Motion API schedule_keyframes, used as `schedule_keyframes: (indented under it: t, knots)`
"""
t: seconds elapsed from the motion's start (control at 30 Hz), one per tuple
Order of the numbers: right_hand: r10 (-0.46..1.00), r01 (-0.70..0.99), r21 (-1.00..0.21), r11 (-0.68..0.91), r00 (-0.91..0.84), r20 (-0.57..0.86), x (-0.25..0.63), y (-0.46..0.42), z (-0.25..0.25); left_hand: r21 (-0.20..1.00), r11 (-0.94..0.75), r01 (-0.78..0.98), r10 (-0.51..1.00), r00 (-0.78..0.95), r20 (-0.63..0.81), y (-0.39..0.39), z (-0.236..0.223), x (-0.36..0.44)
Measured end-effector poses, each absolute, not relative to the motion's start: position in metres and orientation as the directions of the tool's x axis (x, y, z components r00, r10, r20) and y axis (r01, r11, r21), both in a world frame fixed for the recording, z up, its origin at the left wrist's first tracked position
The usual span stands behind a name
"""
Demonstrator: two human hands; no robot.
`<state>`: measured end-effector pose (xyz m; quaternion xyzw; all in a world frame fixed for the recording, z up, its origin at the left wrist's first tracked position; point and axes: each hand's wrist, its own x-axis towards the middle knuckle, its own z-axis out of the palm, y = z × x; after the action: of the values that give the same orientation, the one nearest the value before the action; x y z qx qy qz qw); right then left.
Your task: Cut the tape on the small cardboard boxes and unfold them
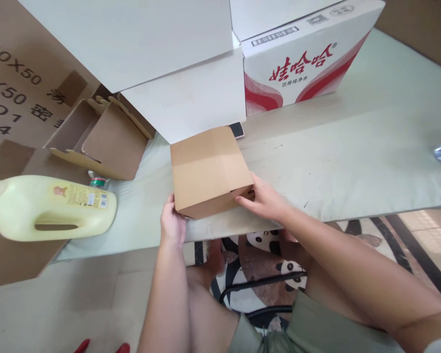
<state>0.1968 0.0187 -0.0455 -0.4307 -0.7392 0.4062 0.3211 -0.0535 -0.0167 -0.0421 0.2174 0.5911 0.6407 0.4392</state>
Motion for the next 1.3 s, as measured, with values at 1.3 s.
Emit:
schedule_keyframes:
  t: [1.3]
  knots:
    - [0.898, 0.356, -0.888, 0.291, -0.422, 0.125, 0.198, 0.02, -0.05, 0.957, 0.279, -0.079, 0.941, -0.177, -0.289, -0.032, -0.034, -0.083]
